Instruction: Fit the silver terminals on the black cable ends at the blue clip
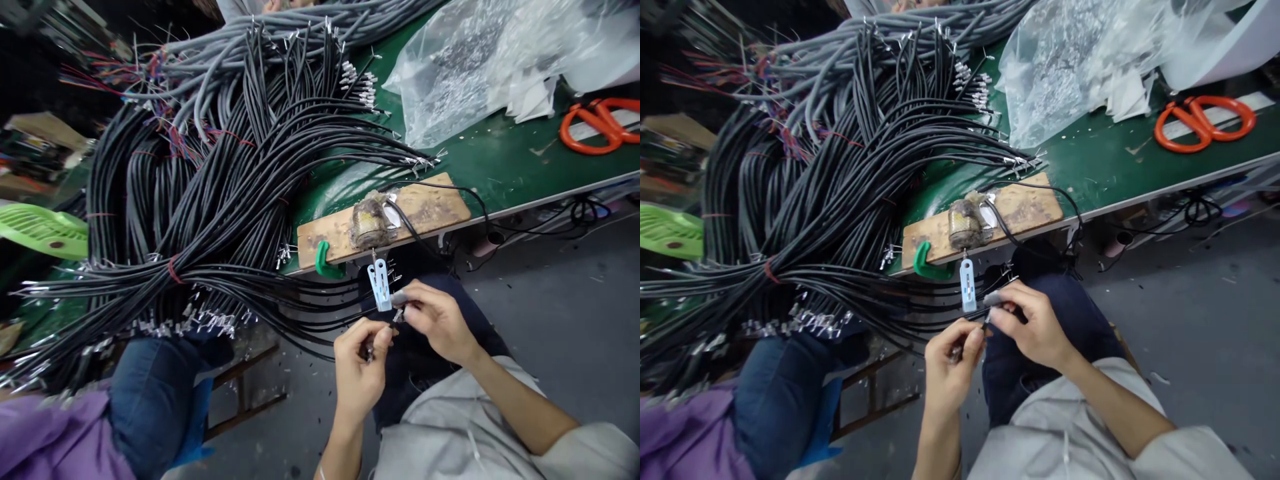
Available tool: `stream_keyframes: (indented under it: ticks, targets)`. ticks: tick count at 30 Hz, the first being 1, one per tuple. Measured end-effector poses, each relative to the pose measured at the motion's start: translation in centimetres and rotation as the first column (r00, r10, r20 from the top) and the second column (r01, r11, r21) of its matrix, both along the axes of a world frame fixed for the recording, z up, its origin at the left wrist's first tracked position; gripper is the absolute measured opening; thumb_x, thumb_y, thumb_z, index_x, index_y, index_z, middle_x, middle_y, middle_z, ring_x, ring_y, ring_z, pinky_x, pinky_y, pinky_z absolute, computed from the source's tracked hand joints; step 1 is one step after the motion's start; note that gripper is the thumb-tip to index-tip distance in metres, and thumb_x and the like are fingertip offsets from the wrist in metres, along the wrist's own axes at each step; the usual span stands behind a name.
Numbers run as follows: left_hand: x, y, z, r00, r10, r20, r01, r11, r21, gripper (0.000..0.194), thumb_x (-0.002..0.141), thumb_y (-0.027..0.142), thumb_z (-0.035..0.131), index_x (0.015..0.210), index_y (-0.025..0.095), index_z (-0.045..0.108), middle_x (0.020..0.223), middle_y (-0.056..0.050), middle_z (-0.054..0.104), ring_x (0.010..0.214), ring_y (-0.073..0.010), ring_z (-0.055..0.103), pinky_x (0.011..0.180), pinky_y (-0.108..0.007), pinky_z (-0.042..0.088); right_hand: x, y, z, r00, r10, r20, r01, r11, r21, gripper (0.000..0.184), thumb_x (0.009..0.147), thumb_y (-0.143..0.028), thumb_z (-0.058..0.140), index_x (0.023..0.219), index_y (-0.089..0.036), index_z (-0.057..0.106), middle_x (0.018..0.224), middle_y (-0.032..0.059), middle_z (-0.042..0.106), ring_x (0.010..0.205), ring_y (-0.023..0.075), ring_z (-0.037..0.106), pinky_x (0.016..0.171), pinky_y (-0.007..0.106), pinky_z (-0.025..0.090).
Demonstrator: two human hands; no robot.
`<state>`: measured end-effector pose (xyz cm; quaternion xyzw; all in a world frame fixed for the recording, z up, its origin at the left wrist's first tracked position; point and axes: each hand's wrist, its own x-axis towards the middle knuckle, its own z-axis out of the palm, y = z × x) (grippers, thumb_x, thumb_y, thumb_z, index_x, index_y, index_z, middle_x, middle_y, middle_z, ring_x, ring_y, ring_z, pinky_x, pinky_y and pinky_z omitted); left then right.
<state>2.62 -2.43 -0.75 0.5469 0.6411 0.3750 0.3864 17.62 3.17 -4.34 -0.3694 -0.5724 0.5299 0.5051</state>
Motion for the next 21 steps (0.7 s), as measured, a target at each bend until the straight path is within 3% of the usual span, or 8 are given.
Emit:
stream_keyframes:
  ticks: [2, 6, 8, 12, 16, 21]
  targets:
    - [0.2, 0.0, 0.0, 1.0, 0.015, -0.008, -0.015, 1.0, 0.018, 0.025, 0.089, 0.029, 0.058, 0.07, 0.015, 0.064, 0.059, 0.001, 0.052, 0.051, -0.0093, 0.047, 0.048, -0.021, 0.032, -0.2, -0.2, 0.4, 0.999, 0.019, 0.03, -0.022, 0.996, 0.091, 0.007, 0.084, -0.015, 0.061, 0.079, -0.016, 0.066, 0.073, 0.0037, 0.062, 0.069, 0.0153, 0.054, 0.063, 0.029, 0.045]
    - [0.5, -0.3, 0.0, 0.996, 0.085, -0.038, -0.082, 0.994, 0.076, 0.019, 0.087, 0.026, 0.06, 0.073, 0.015, 0.066, 0.058, 0.002, 0.049, 0.05, -0.0091, 0.044, 0.047, -0.021, 0.032, -0.5, -1.0, 0.6, 0.98, -0.116, 0.161, 0.058, 0.944, 0.326, 0.011, 0.081, -0.007, 0.06, 0.074, -0.014, 0.063, 0.065, 0.0046, 0.062, 0.064, 0.0152, 0.051, 0.063, 0.031, 0.044]
    - [0.7, -0.3, -0.1, 0.993, 0.11, -0.048, -0.104, 0.989, 0.104, 0.016, 0.086, 0.025, 0.062, 0.073, 0.015, 0.066, 0.058, 0.003, 0.049, 0.05, -0.0092, 0.045, 0.047, -0.021, 0.032, -0.4, -1.1, 0.2, 0.966, -0.144, 0.214, 0.053, 0.924, 0.379, 0.011, 0.08, -0.006, 0.061, 0.072, -0.014, 0.063, 0.064, 0.0051, 0.062, 0.063, 0.0158, 0.05, 0.063, 0.032, 0.043]
    - [0.8, -0.3, -0.4, 0.99, 0.138, -0.016, -0.135, 0.984, 0.119, 0.013, 0.083, 0.023, 0.065, 0.072, 0.015, 0.066, 0.06, 0.003, 0.051, 0.05, -0.0093, 0.048, 0.047, -0.02, 0.035, 0.0, -0.6, -0.2, 0.942, -0.224, 0.251, 0.137, 0.937, 0.322, 0.011, 0.083, -0.007, 0.06, 0.076, -0.015, 0.064, 0.068, 0.0054, 0.063, 0.067, 0.0163, 0.053, 0.066, 0.033, 0.045]
    - [0.9, -0.1, -0.7, 0.989, 0.145, -0.021, -0.141, 0.979, 0.148, 0.01, 0.081, 0.02, 0.067, 0.072, 0.016, 0.065, 0.063, 0.002, 0.053, 0.053, -0.0099, 0.05, 0.049, -0.019, 0.038, 0.2, -0.2, 0.4, 0.963, -0.195, 0.185, 0.153, 0.964, 0.216, 0.008, 0.087, -0.014, 0.059, 0.09, -0.016, 0.066, 0.08, 0.0061, 0.065, 0.077, 0.0173, 0.057, 0.071, 0.033, 0.047]
    - [1.1, 0.1, -1.0, 0.983, 0.159, -0.092, -0.136, 0.966, 0.22, 0.011, 0.08, 0.017, 0.068, 0.071, 0.016, 0.062, 0.064, 0.003, 0.053, 0.056, -0.0101, 0.049, 0.052, -0.019, 0.037, -0.1, -0.7, 1.4, 0.941, -0.228, 0.249, 0.161, 0.951, 0.264, 0.01, 0.081, -0.015, 0.067, 0.072, -0.015, 0.062, 0.066, 0.0025, 0.059, 0.065, 0.0149, 0.052, 0.064, 0.03, 0.045]
